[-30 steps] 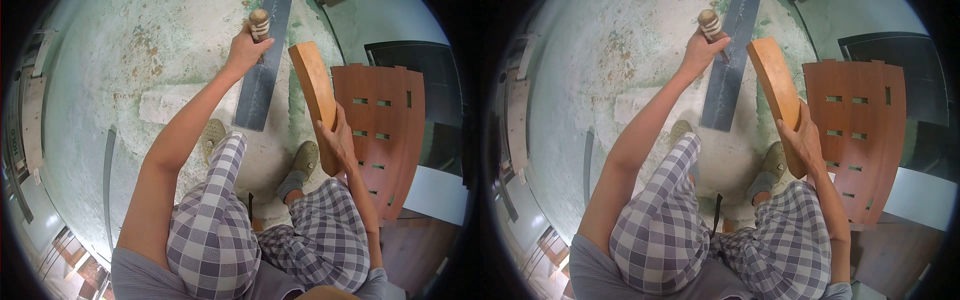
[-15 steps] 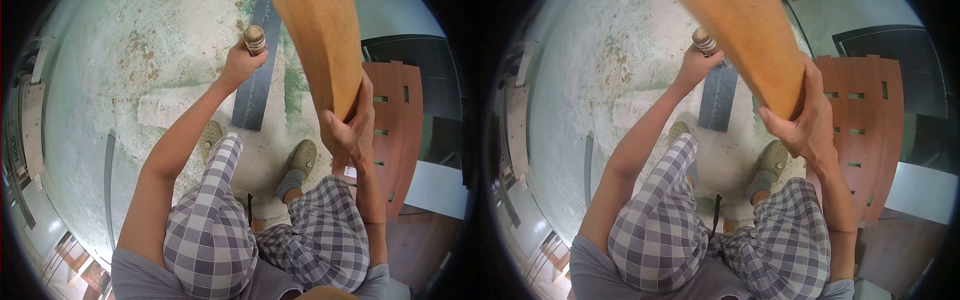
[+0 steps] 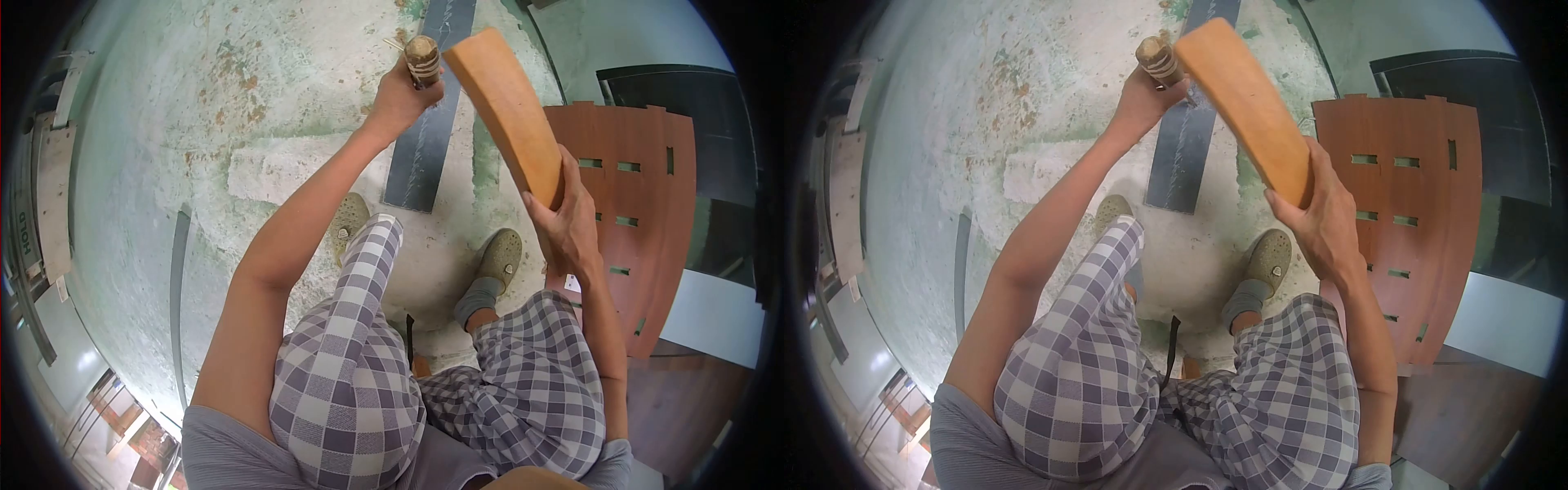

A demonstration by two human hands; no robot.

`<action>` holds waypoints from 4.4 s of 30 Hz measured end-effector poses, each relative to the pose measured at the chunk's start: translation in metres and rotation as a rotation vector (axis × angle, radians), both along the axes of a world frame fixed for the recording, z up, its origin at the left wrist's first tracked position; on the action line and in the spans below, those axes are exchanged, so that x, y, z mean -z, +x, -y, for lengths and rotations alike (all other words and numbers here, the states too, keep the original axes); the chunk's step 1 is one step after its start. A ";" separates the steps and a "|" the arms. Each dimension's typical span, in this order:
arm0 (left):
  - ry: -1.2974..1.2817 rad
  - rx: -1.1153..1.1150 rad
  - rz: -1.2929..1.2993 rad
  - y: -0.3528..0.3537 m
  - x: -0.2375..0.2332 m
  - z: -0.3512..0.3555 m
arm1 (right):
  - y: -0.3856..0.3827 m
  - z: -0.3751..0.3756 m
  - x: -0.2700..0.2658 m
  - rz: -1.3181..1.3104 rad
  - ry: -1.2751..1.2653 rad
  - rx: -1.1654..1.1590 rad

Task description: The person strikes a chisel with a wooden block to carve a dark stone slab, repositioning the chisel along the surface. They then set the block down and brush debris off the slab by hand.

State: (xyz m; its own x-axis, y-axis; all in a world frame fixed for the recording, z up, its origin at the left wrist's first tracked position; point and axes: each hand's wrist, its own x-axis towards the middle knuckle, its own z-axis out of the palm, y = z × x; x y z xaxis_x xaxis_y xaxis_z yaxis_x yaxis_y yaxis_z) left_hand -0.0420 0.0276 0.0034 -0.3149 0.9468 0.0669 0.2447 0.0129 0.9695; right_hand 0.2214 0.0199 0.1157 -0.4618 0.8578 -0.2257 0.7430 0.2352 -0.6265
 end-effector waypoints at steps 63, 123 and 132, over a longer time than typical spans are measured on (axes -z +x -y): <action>0.061 -0.128 -0.099 0.006 -0.015 -0.026 | -0.037 -0.047 -0.026 -0.214 0.079 -0.021; -0.552 0.242 -0.024 0.124 0.068 0.059 | 0.160 0.092 0.146 -0.122 -0.418 0.219; -0.601 0.021 -0.675 0.080 0.086 0.087 | 0.237 0.184 0.219 0.379 -0.091 0.445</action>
State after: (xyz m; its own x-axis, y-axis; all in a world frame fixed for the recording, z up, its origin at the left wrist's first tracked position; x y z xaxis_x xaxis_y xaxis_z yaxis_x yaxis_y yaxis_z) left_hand 0.0379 -0.0593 -0.0831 -0.3705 0.8867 -0.2766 0.7651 0.4602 0.4504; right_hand 0.4587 -0.1645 -0.1038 0.0655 0.9200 -0.3863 0.9337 -0.1931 -0.3016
